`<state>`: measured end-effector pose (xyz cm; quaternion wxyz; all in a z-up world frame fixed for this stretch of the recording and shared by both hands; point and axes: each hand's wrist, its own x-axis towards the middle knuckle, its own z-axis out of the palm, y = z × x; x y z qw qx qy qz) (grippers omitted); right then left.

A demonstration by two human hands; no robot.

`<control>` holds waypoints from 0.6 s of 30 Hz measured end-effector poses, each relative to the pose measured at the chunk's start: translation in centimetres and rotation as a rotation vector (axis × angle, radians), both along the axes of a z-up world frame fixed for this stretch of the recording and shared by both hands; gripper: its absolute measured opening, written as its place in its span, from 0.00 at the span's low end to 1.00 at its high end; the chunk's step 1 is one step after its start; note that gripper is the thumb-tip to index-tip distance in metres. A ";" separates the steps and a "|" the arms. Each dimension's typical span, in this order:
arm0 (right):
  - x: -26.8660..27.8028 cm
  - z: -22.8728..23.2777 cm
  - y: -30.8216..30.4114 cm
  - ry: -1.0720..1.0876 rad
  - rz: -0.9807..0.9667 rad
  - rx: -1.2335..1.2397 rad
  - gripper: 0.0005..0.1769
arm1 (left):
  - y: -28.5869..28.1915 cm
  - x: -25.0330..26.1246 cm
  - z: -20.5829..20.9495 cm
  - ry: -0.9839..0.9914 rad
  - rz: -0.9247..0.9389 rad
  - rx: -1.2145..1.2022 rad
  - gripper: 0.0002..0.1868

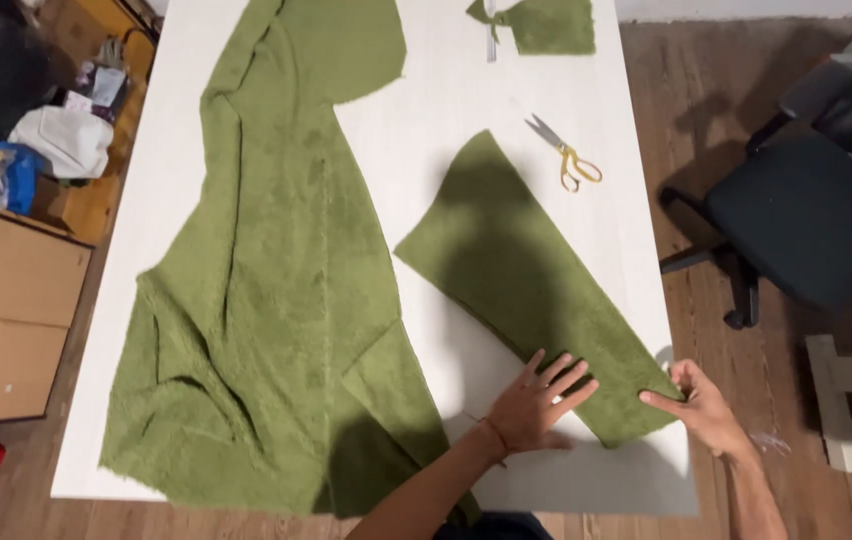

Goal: Cutting pieces of green fuzzy fabric using a paper template and scissors.

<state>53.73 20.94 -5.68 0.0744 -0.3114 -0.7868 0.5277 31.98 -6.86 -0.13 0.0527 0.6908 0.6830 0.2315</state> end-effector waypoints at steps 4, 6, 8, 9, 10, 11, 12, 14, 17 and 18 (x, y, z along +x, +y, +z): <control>1.5 2.9 -3.8 -0.066 -0.300 -0.413 0.24 | 0.7 3.9 0.5 -0.112 0.041 0.099 0.53; 3.0 2.5 -4.7 0.033 -0.281 -0.504 0.27 | 0.5 5.6 -1.2 -0.015 0.085 0.113 0.49; 4.3 4.0 -6.8 0.122 -0.260 -0.598 0.31 | -0.2 7.9 -2.6 0.074 0.133 0.121 0.45; 4.7 5.9 -8.2 0.128 -0.254 -0.627 0.36 | -0.7 8.9 -3.1 0.106 0.140 0.161 0.39; 4.6 7.7 -9.5 0.142 -0.248 -0.653 0.40 | -0.9 9.4 -3.6 0.145 0.144 0.205 0.34; 5.0 8.7 -10.1 0.147 -0.238 -0.650 0.40 | -1.5 10.2 -3.5 0.153 0.151 0.210 0.34; 6.0 9.9 -10.9 0.131 -0.214 -0.689 0.42 | -2.3 11.6 -3.3 0.078 0.112 0.209 0.35; 8.9 9.0 -10.9 0.112 -0.177 -0.721 0.44 | -3.5 13.9 -3.4 0.006 0.085 0.215 0.36; 13.3 5.7 -8.5 0.178 0.205 -0.289 0.37 | -4.8 17.2 -2.5 -0.063 0.085 0.251 0.33; 13.8 6.0 -8.3 0.093 0.132 -0.563 0.33 | -5.3 18.2 -1.5 -0.185 0.047 0.235 0.34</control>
